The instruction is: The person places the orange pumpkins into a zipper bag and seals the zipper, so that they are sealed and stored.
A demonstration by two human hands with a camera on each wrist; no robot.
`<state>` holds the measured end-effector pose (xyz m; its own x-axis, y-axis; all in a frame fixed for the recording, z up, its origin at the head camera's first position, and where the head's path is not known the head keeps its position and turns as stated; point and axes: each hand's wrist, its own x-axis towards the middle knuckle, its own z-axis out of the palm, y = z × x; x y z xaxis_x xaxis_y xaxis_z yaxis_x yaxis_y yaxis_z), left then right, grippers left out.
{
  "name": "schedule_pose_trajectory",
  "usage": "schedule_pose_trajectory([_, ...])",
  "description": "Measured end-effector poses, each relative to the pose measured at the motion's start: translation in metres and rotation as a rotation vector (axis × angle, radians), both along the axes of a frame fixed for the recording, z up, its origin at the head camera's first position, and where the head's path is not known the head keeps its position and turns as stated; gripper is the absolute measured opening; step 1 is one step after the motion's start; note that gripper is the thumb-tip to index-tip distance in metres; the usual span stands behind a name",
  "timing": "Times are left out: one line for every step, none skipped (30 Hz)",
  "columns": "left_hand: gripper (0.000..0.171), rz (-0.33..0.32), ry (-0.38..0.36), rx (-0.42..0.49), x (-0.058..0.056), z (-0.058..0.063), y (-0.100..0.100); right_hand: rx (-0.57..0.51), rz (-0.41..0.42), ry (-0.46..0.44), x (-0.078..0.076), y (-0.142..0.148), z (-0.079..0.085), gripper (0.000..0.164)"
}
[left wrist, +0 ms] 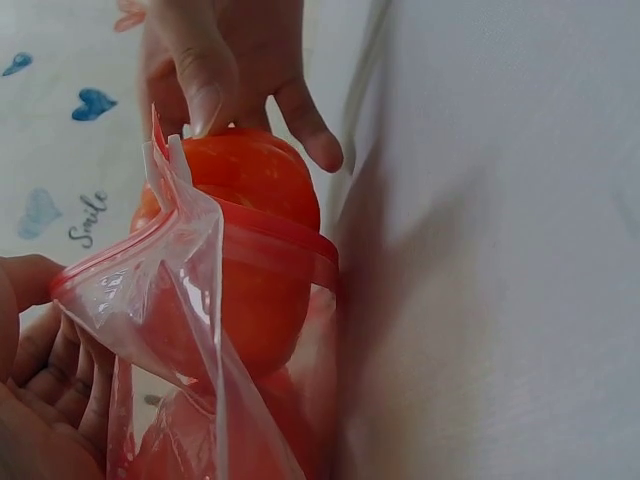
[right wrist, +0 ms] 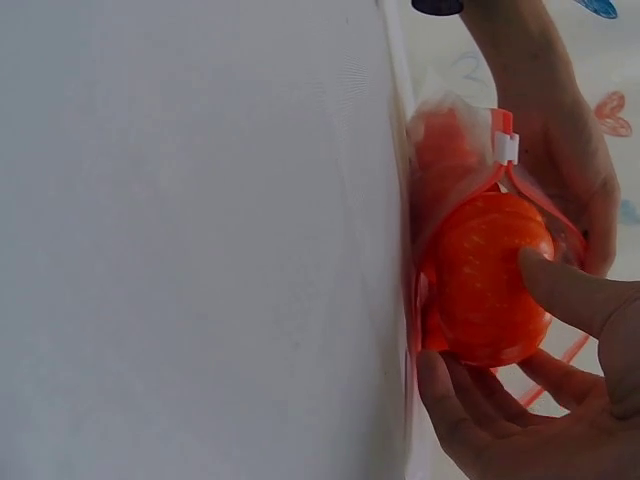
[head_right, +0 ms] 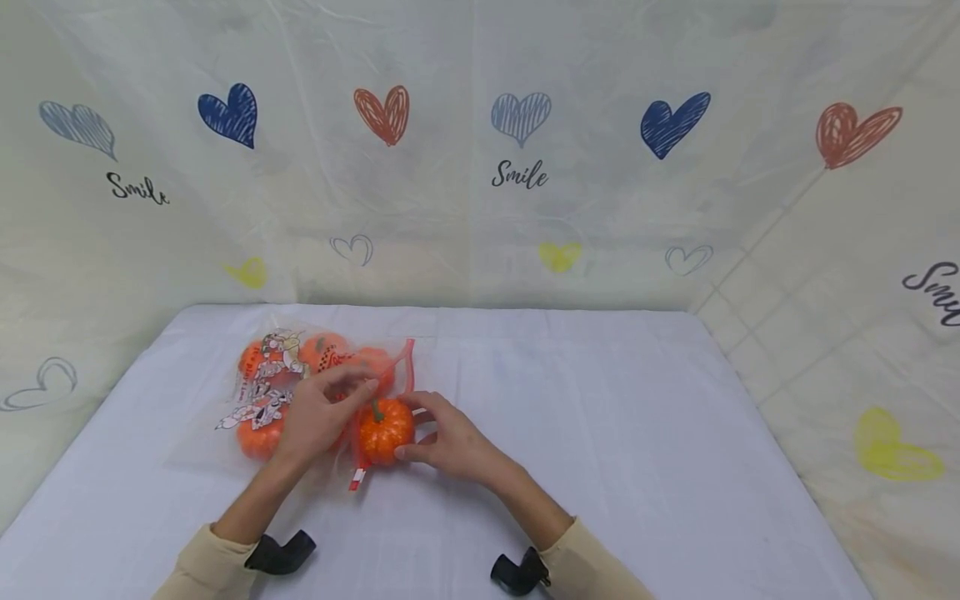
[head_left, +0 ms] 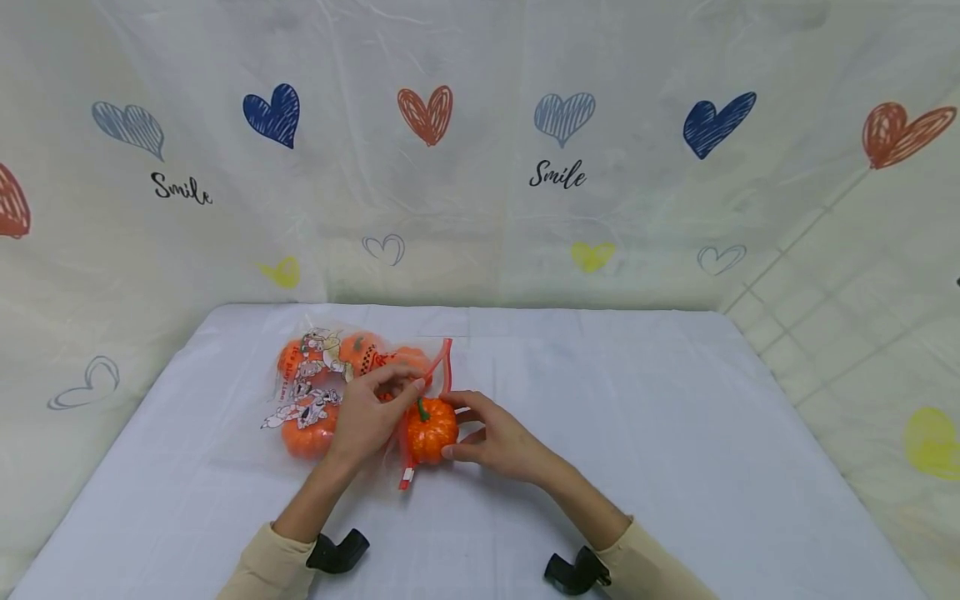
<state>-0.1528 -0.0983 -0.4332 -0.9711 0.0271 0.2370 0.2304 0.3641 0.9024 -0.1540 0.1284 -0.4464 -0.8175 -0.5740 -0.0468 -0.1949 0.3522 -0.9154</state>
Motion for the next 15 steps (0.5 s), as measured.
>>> schedule_pose_trajectory([0.019,0.000,0.000,-0.001,0.0001,0.0001,0.0000,0.000,0.000,0.007,0.0000,0.0003,-0.0002,0.069])
schedule_pose_trajectory([0.019,0.000,-0.002,-0.001,-0.0001,0.0000,-0.0001,0.000,0.002,0.017,-0.0002,0.0005,-0.0003,0.070])
schedule_pose_trajectory([0.019,-0.001,-0.002,-0.002,0.0001,0.0001,-0.0001,0.001,0.005,0.027,-0.0007,0.0006,-0.0006,0.070])
schedule_pose_trajectory([0.018,-0.001,-0.002,-0.004,0.0003,0.0003,-0.0001,0.000,0.008,0.037,-0.0013,0.0006,-0.0009,0.070])
schedule_pose_trajectory([0.018,0.000,-0.002,-0.007,0.0005,0.0005,0.0000,-0.001,0.010,0.044,-0.0015,0.0005,-0.0009,0.069])
schedule_pose_trajectory([0.018,0.000,-0.001,-0.010,0.0007,0.0007,0.0000,-0.004,0.010,0.048,-0.0017,0.0003,-0.0008,0.069])
schedule_pose_trajectory([0.018,0.000,-0.001,-0.011,0.0008,0.0009,0.0001,-0.003,0.010,0.049,-0.0020,0.0002,-0.0009,0.069])
schedule_pose_trajectory([0.018,0.001,-0.001,-0.013,0.0008,0.0010,0.0001,-0.004,0.008,0.046,-0.0022,0.0000,-0.0007,0.068])
schedule_pose_trajectory([0.018,0.002,0.000,-0.015,0.0009,0.0011,0.0002,-0.006,0.004,0.044,-0.0025,-0.0001,-0.0010,0.067])
schedule_pose_trajectory([0.018,0.004,0.000,-0.016,0.0008,0.0012,0.0003,-0.008,-0.001,0.042,-0.0025,-0.0003,-0.0010,0.066])
schedule_pose_trajectory([0.018,0.004,0.001,-0.017,0.0010,0.0016,0.0005,-0.010,-0.007,0.039,-0.0027,-0.0006,-0.0012,0.065])
schedule_pose_trajectory([0.018,0.005,0.002,-0.017,0.0012,0.0019,0.0007,-0.010,-0.011,0.036,-0.0030,-0.0007,-0.0014,0.064])
schedule_pose_trajectory([0.018,0.005,0.003,-0.018,0.0014,0.0022,0.0009,-0.009,-0.014,0.038,-0.0033,-0.0009,-0.0017,0.063])
schedule_pose_trajectory([0.018,0.005,0.003,-0.018,0.0016,0.0025,0.0011,-0.008,-0.017,0.042,-0.0036,-0.0011,-0.0021,0.063])
schedule_pose_trajectory([0.018,0.006,0.003,-0.018,0.0016,0.0025,0.0012,-0.008,-0.019,0.046,-0.0038,-0.0013,-0.0023,0.062])
